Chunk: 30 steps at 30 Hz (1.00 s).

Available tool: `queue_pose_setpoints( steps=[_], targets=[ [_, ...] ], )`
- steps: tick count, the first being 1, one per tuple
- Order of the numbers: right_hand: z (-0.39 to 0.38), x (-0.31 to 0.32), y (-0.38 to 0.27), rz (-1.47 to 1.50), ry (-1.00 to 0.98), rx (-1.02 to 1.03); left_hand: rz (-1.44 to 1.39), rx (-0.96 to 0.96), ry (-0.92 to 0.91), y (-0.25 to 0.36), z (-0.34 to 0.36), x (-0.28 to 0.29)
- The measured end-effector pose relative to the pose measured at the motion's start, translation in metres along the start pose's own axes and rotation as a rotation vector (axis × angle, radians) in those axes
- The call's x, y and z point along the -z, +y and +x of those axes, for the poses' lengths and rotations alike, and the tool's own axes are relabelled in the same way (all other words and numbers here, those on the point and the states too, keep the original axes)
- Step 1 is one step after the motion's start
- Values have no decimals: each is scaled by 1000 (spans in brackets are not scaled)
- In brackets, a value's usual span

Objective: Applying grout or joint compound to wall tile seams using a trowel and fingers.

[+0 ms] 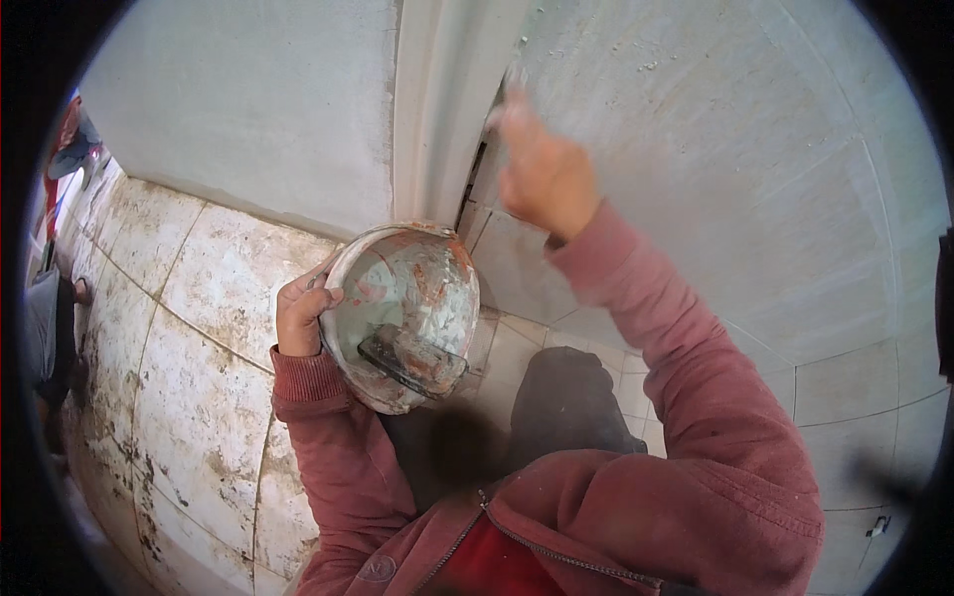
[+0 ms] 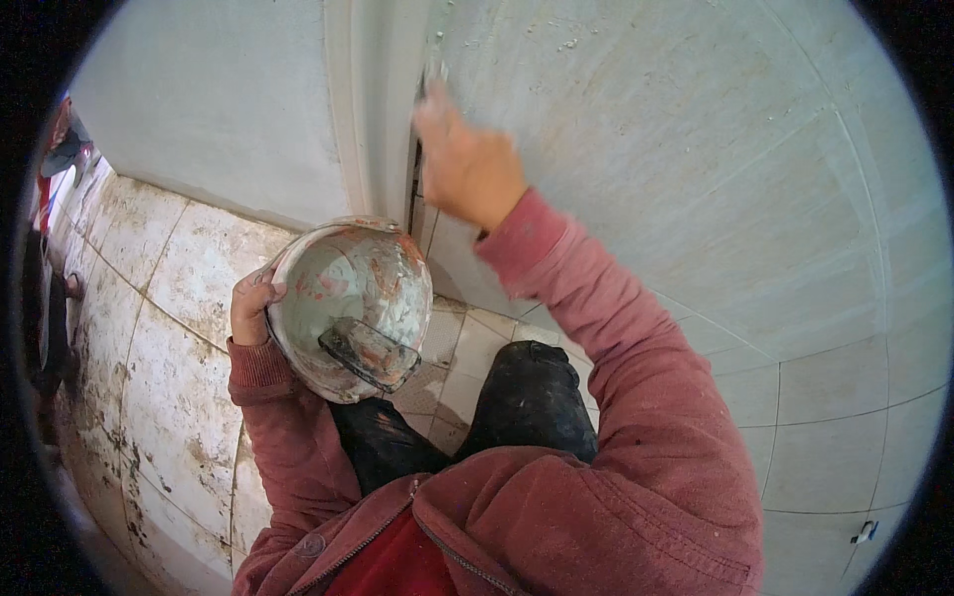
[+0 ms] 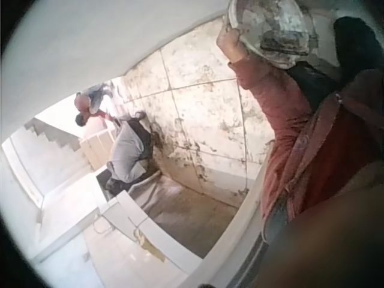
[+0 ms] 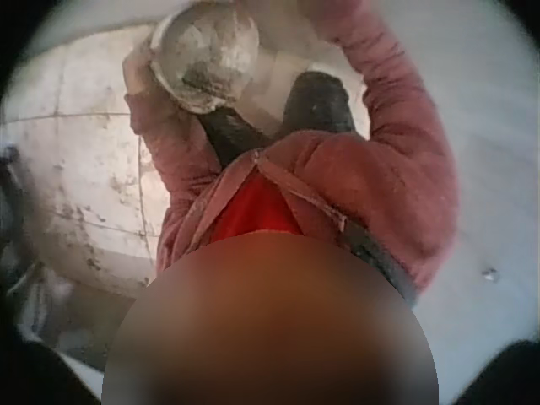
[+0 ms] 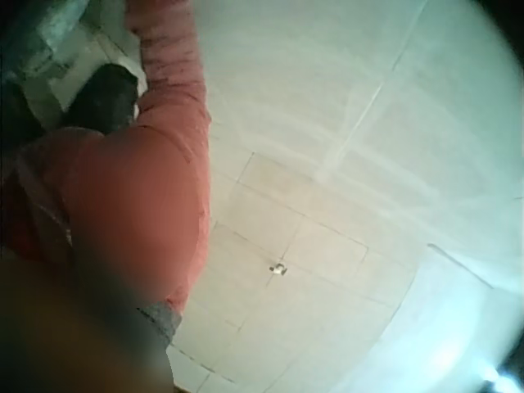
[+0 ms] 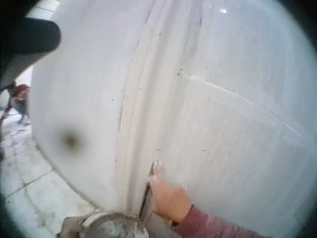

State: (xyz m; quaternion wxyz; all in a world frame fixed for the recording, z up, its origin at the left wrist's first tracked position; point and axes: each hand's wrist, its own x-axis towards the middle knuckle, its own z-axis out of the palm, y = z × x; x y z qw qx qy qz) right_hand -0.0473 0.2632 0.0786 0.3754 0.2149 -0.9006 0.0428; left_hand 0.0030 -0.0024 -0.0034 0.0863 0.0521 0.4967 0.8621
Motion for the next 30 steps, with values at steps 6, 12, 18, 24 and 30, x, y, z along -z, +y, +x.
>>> queue_pose_setpoints(
  steps=[6, 12, 18, 24, 30],
  targets=[
    [-64, -14, -38, 442, -350, -148, 319, -81, 3, -2, -2, 27],
    [-81, -42, -92, 718, -169, -132, 86, -5, 49, -8, 8, 37],
    [-89, -80, -122, 910, -392, -132, -16, 37, 7, 5, -1, 27],
    [-63, -119, -124, 1271, -1134, -828, -58, 30, -92, 7, -7, 22],
    [-65, -122, -142, 1278, -1088, -800, 51, 72, -118, 9, -9, 20]
  ],
)
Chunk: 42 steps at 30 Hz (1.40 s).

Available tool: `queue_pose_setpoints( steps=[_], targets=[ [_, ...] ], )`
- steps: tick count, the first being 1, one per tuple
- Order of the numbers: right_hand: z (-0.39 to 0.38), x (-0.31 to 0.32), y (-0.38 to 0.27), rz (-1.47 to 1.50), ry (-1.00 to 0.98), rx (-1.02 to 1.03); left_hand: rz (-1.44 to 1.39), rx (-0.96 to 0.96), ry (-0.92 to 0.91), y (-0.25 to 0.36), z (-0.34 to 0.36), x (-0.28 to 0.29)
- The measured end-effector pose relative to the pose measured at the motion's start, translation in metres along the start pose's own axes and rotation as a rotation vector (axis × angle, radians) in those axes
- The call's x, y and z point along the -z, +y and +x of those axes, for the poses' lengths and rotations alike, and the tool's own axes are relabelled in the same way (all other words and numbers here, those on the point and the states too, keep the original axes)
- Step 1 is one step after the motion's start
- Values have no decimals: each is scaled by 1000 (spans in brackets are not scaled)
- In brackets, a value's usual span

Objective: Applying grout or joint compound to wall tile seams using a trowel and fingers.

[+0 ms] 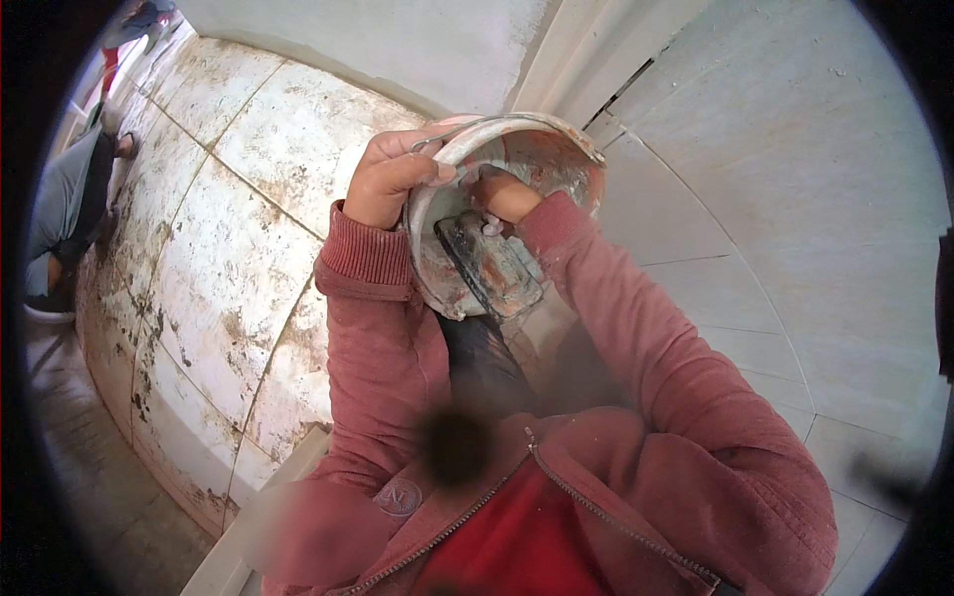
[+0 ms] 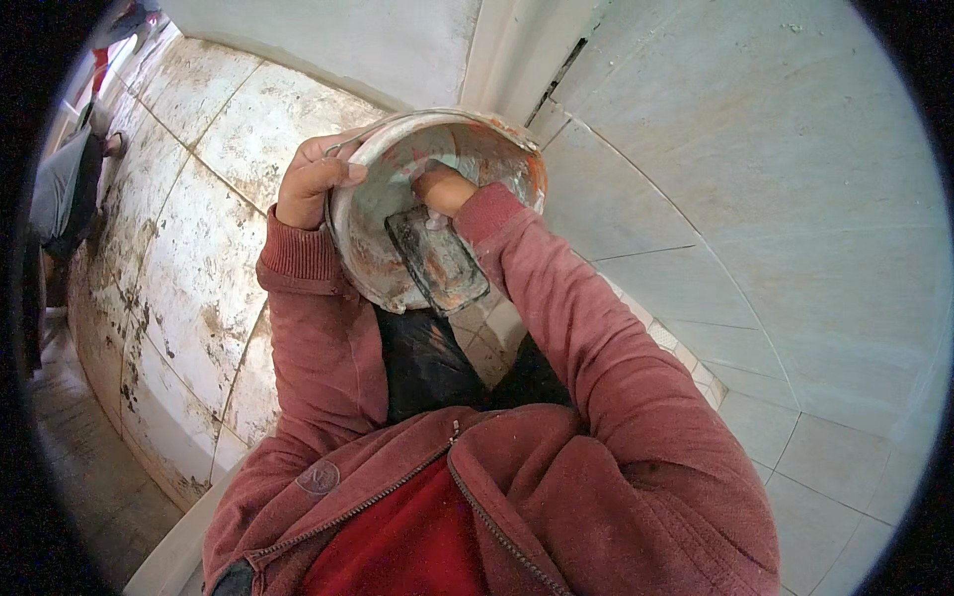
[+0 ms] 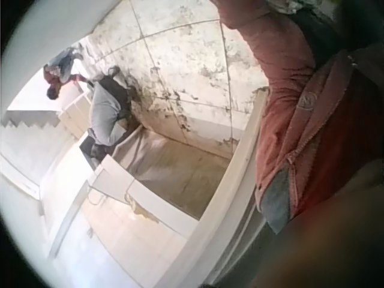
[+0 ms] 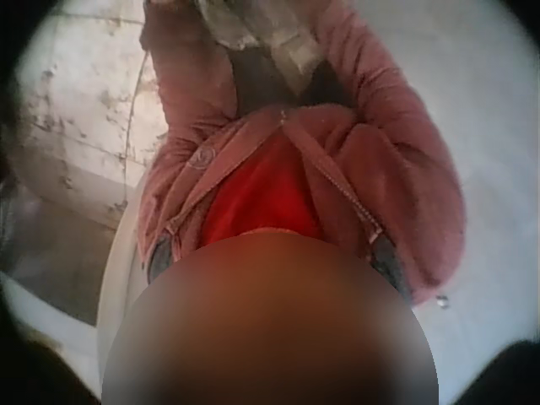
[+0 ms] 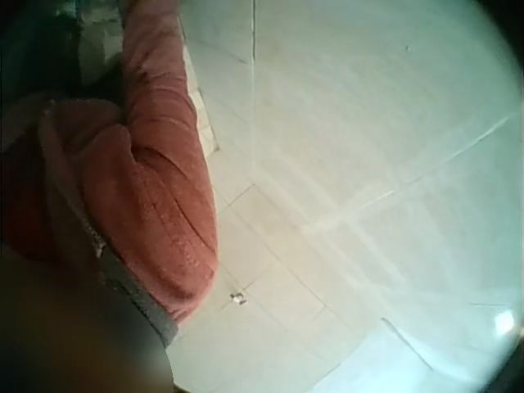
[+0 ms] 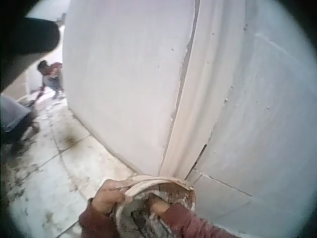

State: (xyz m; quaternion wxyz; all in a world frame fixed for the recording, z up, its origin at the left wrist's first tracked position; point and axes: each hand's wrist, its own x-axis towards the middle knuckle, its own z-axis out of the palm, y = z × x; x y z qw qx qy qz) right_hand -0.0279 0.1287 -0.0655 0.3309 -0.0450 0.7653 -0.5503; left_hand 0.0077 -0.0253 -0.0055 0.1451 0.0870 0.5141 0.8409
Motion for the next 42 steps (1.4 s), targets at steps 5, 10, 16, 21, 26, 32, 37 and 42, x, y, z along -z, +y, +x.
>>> queue_pose_setpoints(
  steps=[5, 10, 16, 21, 26, 32, 37, 42],
  targets=[
    [4, 9, 7, 109, -56, -142, -36, -2, -5, -1, 1, -3],
    [-34, 27, 9, 569, -55, -89, 70, 9, 65, -7, 9, 2],
    [-95, 65, 29, 935, 196, 329, -135, 37, 362, -10, 5, 15],
    [-102, 94, 29, -553, 854, 710, 18, 13, 436, -17, 12, 18],
    [-88, 86, 6, -1028, 836, 625, -30, 8, 341, -6, 6, 0],
    [-77, 79, 13, -1239, 770, 334, 7, -12, 276, -5, 5, -2],
    [-96, 93, 5, -979, 923, 617, 20, 3, 285, -3, 4, -4],
    [-76, 101, 10, -947, 895, 651, 3, -3, 261, -1, 4, -7]
  ],
)
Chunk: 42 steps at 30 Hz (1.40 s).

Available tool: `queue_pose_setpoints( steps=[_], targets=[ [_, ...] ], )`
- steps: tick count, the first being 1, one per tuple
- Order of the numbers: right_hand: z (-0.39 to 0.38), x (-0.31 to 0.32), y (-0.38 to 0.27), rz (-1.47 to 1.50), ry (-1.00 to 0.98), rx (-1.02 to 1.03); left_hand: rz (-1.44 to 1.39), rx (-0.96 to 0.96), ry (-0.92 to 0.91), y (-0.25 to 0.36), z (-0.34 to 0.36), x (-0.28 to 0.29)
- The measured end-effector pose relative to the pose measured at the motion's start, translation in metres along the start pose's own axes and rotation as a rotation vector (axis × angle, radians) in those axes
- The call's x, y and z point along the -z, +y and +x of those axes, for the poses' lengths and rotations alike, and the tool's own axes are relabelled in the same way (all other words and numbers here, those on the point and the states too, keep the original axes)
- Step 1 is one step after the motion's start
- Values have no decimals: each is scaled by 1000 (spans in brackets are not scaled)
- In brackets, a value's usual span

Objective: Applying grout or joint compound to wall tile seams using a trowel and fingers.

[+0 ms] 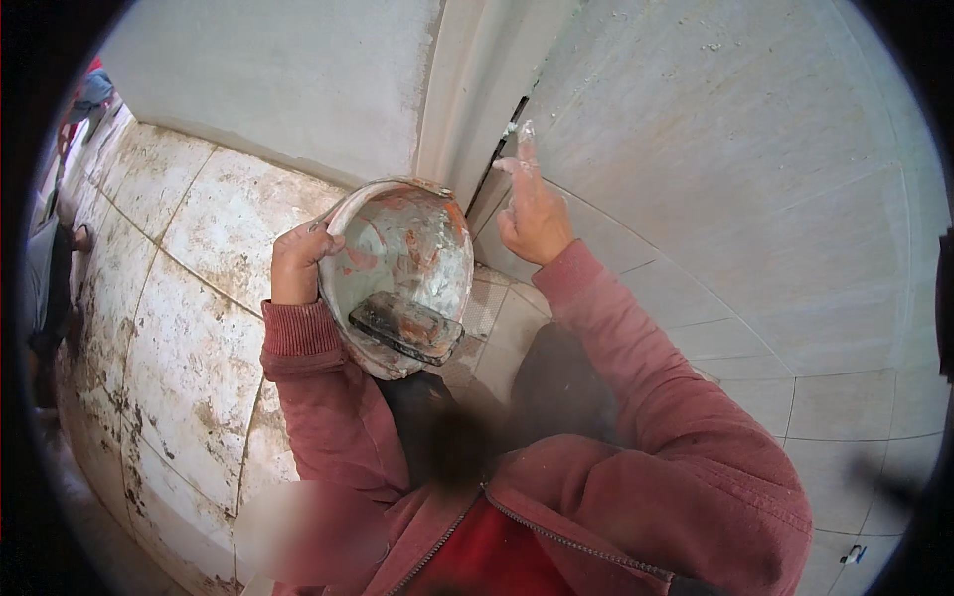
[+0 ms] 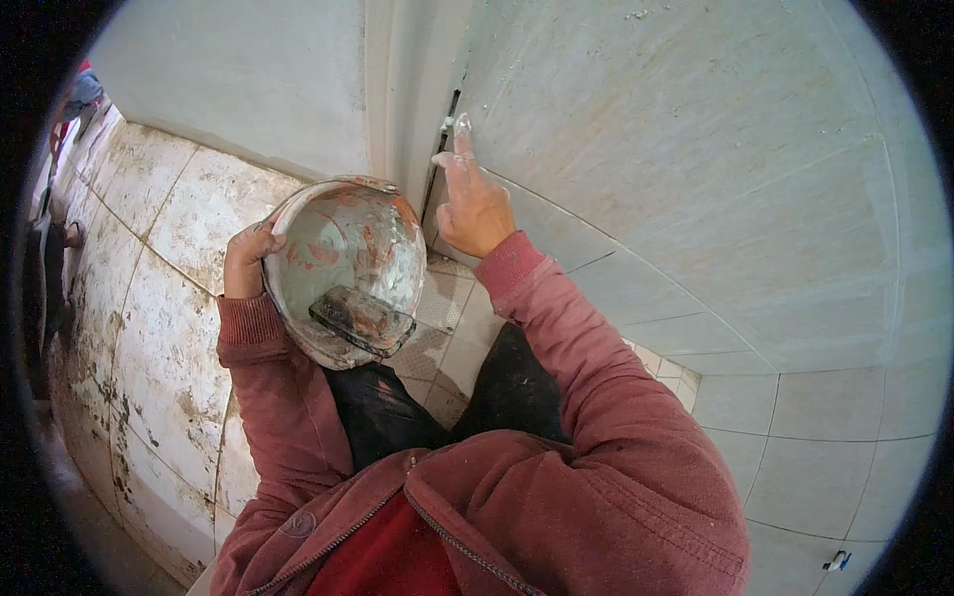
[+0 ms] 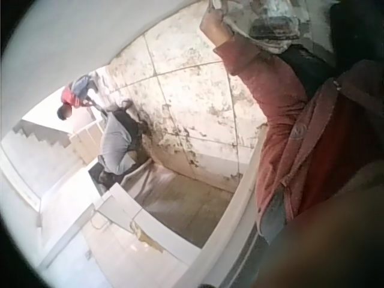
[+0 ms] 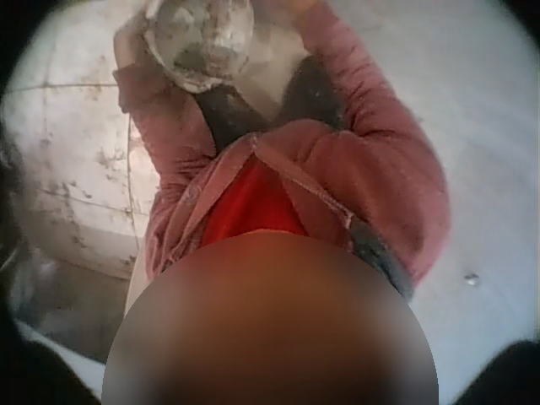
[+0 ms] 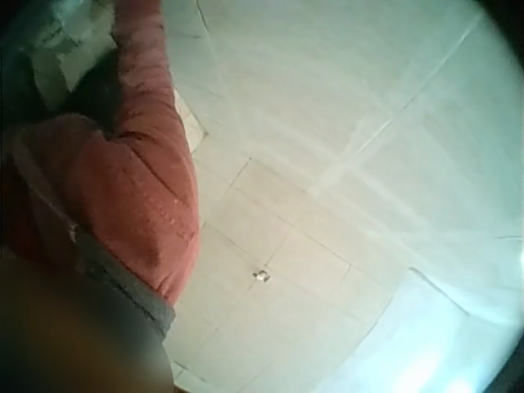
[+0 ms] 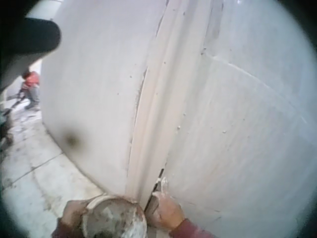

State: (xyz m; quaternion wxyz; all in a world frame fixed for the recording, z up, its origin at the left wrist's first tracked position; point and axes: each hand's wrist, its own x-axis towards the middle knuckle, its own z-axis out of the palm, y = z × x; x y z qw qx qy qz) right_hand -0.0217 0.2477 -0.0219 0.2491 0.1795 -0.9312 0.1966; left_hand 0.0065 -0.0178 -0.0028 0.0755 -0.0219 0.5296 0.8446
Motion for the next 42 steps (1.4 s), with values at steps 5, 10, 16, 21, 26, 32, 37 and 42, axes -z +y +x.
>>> queue_pose_setpoints(
  steps=[5, 10, 16, 21, 26, 32, 37, 42],
  targets=[
    [1, -4, 0, -37, -16, 38, 66, -10, -11, -4, 3, 4],
    [-17, 6, -3, -3, -80, 97, 23, 3, 26, -3, 0, -1],
    [15, 1, -2, -85, 23, 72, 29, -7, 19, -2, 2, -4],
    [1, -5, -6, -157, -85, 42, -54, 0, 32, -3, 1, -4],
    [-5, 17, 0, 30, -28, -17, -59, 29, -8, -4, 3, 0],
    [-9, -3, 10, -169, -131, 61, -26, 8, -11, -2, 1, -5],
    [11, 22, 2, -23, 119, 76, -23, -3, -6, -7, 3, 1],
    [3, 14, 12, -113, 68, 222, -66, 17, -9, -3, 1, -4]
  ],
)
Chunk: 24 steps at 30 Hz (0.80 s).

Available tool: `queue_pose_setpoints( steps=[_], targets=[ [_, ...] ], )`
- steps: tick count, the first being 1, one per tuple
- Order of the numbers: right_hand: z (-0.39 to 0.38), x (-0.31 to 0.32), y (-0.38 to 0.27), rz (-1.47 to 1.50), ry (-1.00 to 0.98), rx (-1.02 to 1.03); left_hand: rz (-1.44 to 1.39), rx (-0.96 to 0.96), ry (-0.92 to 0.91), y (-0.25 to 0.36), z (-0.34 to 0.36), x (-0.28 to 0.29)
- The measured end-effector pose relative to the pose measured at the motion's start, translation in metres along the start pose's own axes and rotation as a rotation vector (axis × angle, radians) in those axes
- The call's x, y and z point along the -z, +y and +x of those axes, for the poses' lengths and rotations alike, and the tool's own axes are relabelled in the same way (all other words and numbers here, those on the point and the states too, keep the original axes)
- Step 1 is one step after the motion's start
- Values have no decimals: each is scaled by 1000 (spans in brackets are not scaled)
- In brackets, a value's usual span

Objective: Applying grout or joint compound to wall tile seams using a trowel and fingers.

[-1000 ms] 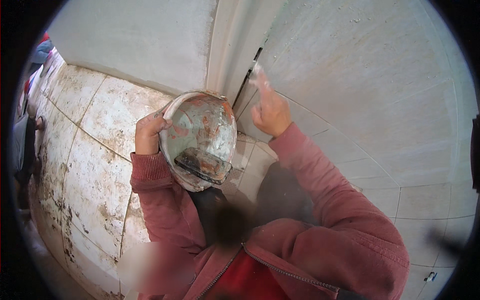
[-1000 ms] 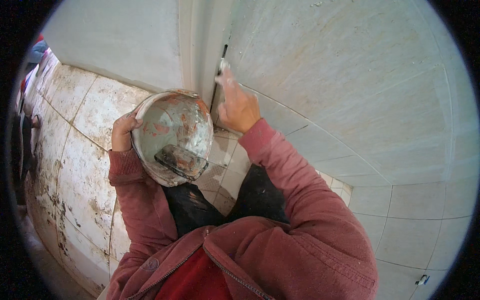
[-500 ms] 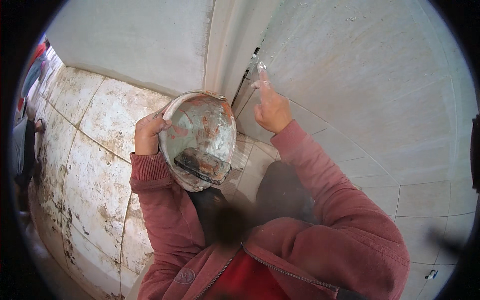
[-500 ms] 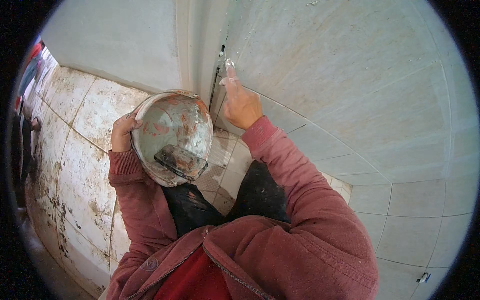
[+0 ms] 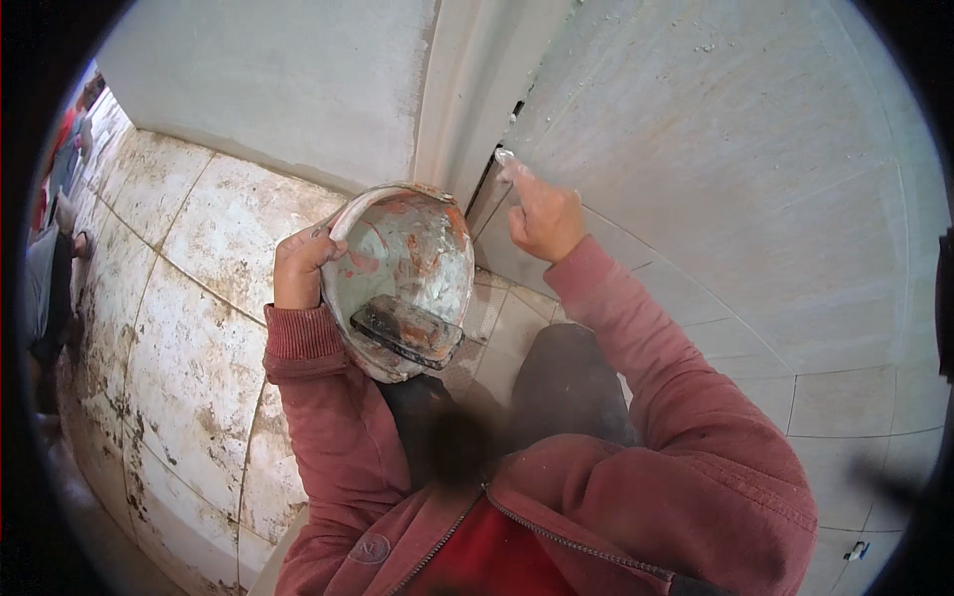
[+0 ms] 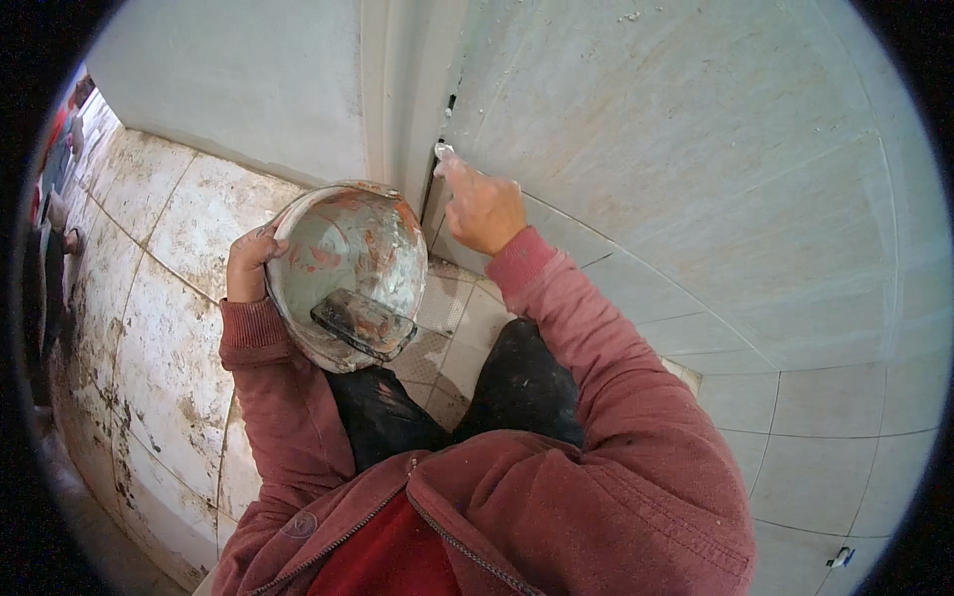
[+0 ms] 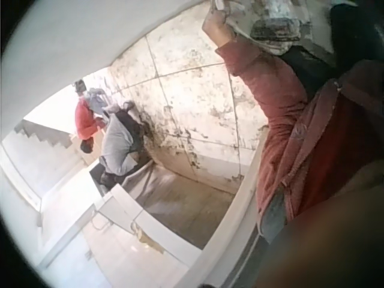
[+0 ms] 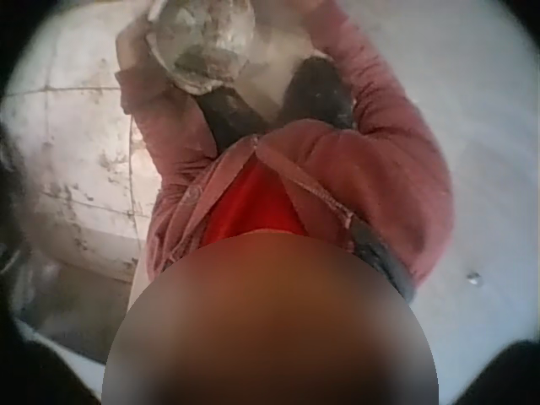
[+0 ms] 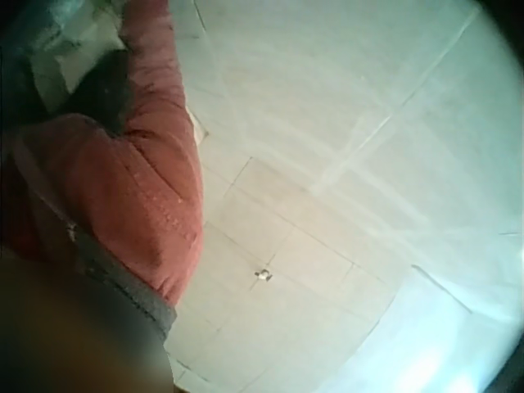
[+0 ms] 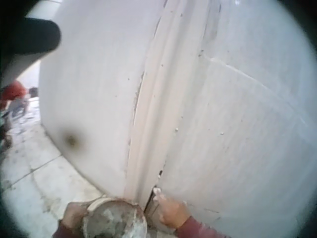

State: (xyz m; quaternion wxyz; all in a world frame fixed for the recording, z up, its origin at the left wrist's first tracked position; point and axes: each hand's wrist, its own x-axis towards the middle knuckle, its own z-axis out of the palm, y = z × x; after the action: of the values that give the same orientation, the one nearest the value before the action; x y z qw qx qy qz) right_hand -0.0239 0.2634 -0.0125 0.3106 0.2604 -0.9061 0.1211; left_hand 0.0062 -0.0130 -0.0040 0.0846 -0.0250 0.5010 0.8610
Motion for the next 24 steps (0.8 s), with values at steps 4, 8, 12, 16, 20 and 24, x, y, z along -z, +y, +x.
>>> queue_pose_setpoints(
  steps=[4, 8, 12, 16, 20, 24],
  targets=[
    [13, 11, -17, 157, 31, -166, 48, -5, 10, 3, -1, -2],
    [9, -21, 0, -24, 101, -10, 41, -26, -23, 1, 2, -3],
    [-18, -15, -12, 45, -27, -22, 5, -20, 3, -5, 4, 6],
    [2, 13, -7, 127, 103, -168, 67, 0, -27, 5, -2, -4],
    [9, 6, 6, 21, 95, -108, -3, 13, -13, 0, -2, -6],
    [-16, -4, -11, 128, -124, -138, -39, 49, -20, -4, 4, 13]
  ],
)
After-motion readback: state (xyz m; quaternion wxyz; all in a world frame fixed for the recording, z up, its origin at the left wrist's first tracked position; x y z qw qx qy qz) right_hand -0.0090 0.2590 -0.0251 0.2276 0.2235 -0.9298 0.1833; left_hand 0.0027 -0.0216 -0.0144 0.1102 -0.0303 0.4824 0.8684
